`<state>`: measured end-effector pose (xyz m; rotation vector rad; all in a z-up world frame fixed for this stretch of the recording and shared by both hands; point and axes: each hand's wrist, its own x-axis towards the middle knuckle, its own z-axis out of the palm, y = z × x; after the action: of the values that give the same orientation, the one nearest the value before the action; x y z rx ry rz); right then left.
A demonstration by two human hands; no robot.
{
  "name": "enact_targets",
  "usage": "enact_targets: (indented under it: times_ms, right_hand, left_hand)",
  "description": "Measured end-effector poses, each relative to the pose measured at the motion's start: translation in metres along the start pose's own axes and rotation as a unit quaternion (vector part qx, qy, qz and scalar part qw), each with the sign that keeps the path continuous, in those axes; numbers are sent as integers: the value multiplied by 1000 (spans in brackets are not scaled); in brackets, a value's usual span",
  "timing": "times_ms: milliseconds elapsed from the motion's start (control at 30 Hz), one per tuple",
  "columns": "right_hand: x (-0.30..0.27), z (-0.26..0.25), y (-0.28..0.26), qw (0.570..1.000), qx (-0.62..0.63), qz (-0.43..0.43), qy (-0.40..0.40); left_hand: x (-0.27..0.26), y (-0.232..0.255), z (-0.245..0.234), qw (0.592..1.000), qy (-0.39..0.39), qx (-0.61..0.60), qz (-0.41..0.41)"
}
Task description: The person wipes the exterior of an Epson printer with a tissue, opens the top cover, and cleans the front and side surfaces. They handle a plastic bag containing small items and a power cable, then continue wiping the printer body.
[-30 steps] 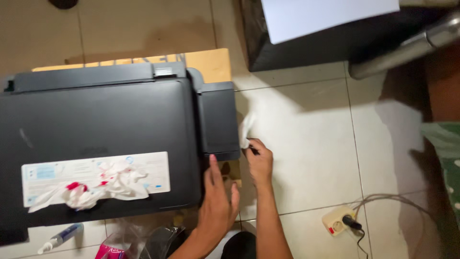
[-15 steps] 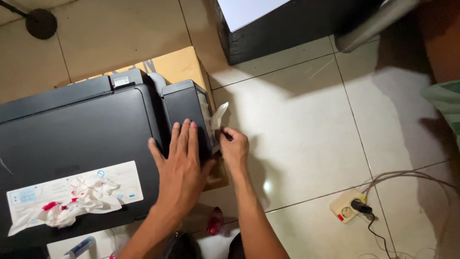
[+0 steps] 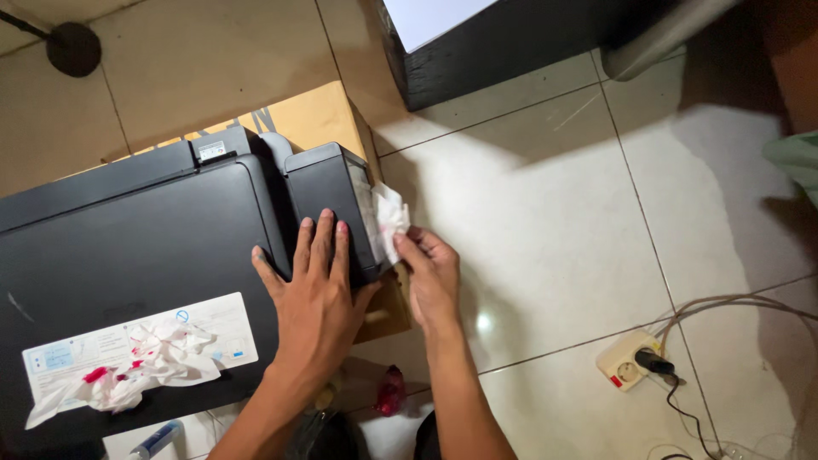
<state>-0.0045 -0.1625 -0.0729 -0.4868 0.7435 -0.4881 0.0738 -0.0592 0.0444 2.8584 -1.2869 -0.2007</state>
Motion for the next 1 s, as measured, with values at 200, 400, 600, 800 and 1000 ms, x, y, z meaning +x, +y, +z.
enact_targets:
  times_ms: [200, 400, 600, 800, 1000]
  right_hand:
    - [20, -35, 45, 976, -106, -24, 187]
    - [18, -48, 66, 987, -33, 9, 155]
    - [16, -36, 63, 980, -116, 26, 161]
    - [12, -31, 62, 978, -143, -17, 149]
    - [15, -45, 65, 990, 45, 47, 129]
  left_hand:
    - [0, -2, -1, 1000, 11, 3, 10]
    - [5, -9, -9, 999, -21, -2, 27]
    - [42, -26, -31, 993, -85, -73, 27]
    - [77, -34, -36, 975, -213, -5, 65]
    - [81, -44, -36, 973, -215, -4, 78]
